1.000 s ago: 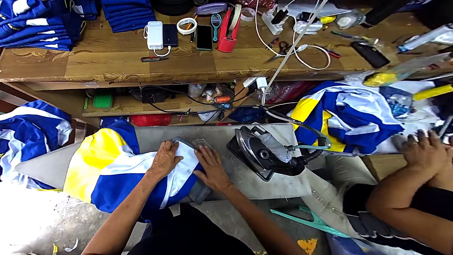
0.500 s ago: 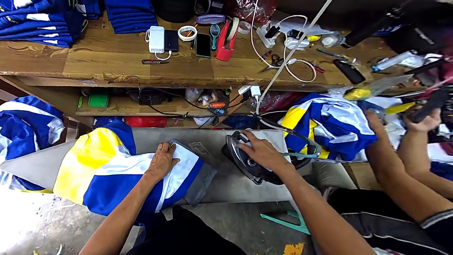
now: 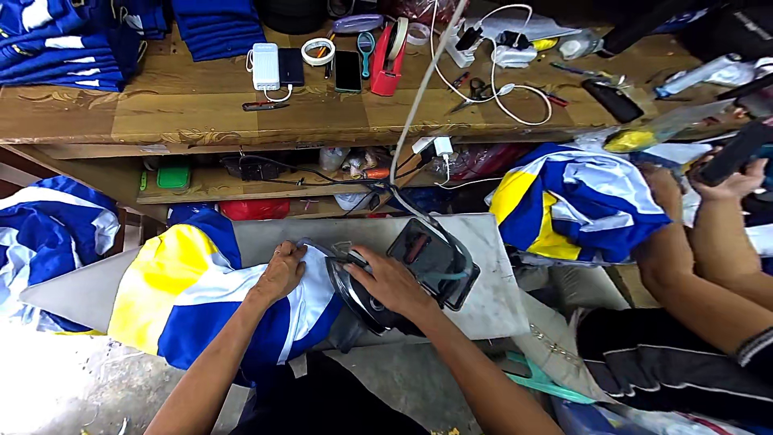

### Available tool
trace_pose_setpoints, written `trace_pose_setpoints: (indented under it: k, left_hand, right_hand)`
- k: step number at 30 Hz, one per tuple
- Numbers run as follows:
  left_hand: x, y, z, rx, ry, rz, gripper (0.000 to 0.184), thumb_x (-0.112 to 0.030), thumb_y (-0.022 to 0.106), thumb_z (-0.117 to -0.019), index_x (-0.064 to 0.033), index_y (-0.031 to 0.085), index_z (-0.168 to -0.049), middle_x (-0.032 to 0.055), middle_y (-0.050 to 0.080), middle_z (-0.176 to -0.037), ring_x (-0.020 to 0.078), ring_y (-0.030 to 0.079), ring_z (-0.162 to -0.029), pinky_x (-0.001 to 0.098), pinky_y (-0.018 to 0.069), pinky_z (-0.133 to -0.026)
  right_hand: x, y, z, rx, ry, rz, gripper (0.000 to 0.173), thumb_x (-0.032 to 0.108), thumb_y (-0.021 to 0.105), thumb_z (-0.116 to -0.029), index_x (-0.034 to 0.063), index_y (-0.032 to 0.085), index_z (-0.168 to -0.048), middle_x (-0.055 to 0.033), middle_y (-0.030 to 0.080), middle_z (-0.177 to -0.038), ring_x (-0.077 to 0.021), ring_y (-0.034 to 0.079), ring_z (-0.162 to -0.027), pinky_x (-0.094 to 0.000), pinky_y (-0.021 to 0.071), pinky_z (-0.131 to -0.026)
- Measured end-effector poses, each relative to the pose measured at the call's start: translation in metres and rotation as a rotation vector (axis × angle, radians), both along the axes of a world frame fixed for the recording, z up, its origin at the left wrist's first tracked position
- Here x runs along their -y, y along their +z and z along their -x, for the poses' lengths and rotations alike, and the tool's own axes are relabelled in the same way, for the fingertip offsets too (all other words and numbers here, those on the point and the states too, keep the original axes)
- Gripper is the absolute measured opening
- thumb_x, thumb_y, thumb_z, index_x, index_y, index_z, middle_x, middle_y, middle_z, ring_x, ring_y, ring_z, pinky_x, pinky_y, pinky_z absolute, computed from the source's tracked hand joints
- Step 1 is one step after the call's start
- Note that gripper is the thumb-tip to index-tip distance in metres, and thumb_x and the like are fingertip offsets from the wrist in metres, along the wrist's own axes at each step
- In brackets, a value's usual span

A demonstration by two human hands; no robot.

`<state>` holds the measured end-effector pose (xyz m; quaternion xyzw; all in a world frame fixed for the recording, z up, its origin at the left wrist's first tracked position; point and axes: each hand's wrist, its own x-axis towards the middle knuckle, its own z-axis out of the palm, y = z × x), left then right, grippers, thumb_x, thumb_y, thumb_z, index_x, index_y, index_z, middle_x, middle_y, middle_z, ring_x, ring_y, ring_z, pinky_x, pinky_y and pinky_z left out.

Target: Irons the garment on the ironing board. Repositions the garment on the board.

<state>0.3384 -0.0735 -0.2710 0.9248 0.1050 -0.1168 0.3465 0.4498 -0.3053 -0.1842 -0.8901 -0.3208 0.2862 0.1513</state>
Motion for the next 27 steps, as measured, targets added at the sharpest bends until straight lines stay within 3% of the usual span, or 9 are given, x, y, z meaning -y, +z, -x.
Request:
trace_pose_setpoints:
  k: [5,10,13,15,18,22,24,27]
  left_hand:
    - [-0.013,0.002,-0.006,-0.018,0.002,0.076,0.041,-0.016,0.048,-0.1021,-0.006,0.064,-0.139,0.0246,0.059,-0.13,0.0344,0.055,-0.126,0.0408,0.0405,-0.113]
    - [-0.028,-0.007,-0.01,-0.013,0.08,0.12,0.038,-0.027,0.054,-0.1028,-0.0072,0.067,-0.133,0.0205,0.066,-0.126,0.0333,0.061,-0.122,0.0465,0.0451,-0.11]
    - [-0.032,-0.009,-0.013,-0.092,0.181,0.183,0.041,-0.036,0.057,-0.102,-0.0049,0.065,-0.127,0.0158,0.07,-0.112,0.0286,0.068,-0.105,0.0497,0.053,-0.097]
    - [-0.034,-0.009,-0.018,-0.149,0.207,0.176,0.041,-0.041,0.06,-0.0992,-0.0057,0.066,-0.119,0.014,0.071,-0.106,0.029,0.068,-0.101,0.0539,0.0525,-0.093]
    - [-0.036,-0.006,-0.024,-0.229,0.188,0.174,0.038,-0.037,0.065,-0.0974,-0.005,0.066,-0.117,0.0141,0.07,-0.104,0.0311,0.067,-0.101,0.0579,0.0496,-0.094]
    - [-0.038,-0.003,-0.02,-0.185,0.219,0.216,0.029,-0.023,0.063,-0.0986,-0.0012,0.066,-0.117,0.0153,0.07,-0.102,0.0289,0.067,-0.098,0.0511,0.0524,-0.093]
    - [-0.042,-0.003,-0.008,-0.163,0.187,0.175,0.034,-0.028,0.063,-0.0983,-0.0016,0.065,-0.119,0.0157,0.07,-0.106,0.0294,0.068,-0.101,0.0509,0.0528,-0.095]
    - [-0.05,0.007,0.022,-0.239,0.113,0.061,0.046,-0.043,0.066,-0.0976,-0.0034,0.065,-0.122,0.019,0.07,-0.112,0.0364,0.067,-0.109,0.0598,0.0499,-0.099]
  right_hand:
    - [0.022,0.0,0.017,0.003,-0.014,-0.005,0.056,0.059,0.043,-0.103,0.0258,0.054,-0.147,-0.0142,0.073,-0.093,-0.0352,0.071,-0.083,-0.0573,0.0548,-0.074]
    - [-0.028,0.003,0.002,-0.026,-0.035,-0.001,0.058,0.06,0.041,-0.1037,0.0268,0.051,-0.149,-0.0144,0.073,-0.106,-0.035,0.071,-0.097,-0.0576,0.0545,-0.083]
    - [-0.048,0.001,-0.006,-0.026,-0.014,0.02,0.056,0.058,0.05,-0.1009,0.0279,0.052,-0.149,-0.0148,0.073,-0.11,-0.0358,0.07,-0.101,-0.058,0.0541,-0.085]
    - [-0.046,0.003,-0.002,-0.019,-0.003,0.074,0.054,0.049,0.059,-0.0988,0.0314,0.05,-0.15,-0.0149,0.073,-0.113,-0.0366,0.07,-0.103,-0.0589,0.054,-0.086]
    - [-0.034,0.008,0.01,-0.004,0.002,0.132,0.055,0.035,0.063,-0.0961,0.0335,0.05,-0.15,-0.0166,0.073,-0.11,-0.0393,0.071,-0.1,-0.0607,0.054,-0.083]
    - [-0.049,0.013,0.007,0.01,-0.005,0.164,0.056,0.029,0.061,-0.0963,0.0349,0.049,-0.151,-0.0165,0.073,-0.111,-0.0398,0.07,-0.101,-0.0604,0.0534,-0.083]
    - [-0.067,0.012,-0.004,0.018,0.068,0.153,0.056,0.025,0.06,-0.0951,0.0345,0.05,-0.15,-0.0164,0.072,-0.113,-0.0399,0.07,-0.103,-0.0611,0.0533,-0.083]
    - [-0.09,0.011,-0.021,0.025,0.297,0.127,0.055,0.02,0.062,-0.0941,0.0345,0.053,-0.147,-0.0176,0.072,-0.11,-0.0409,0.069,-0.101,-0.0628,0.0522,-0.081]
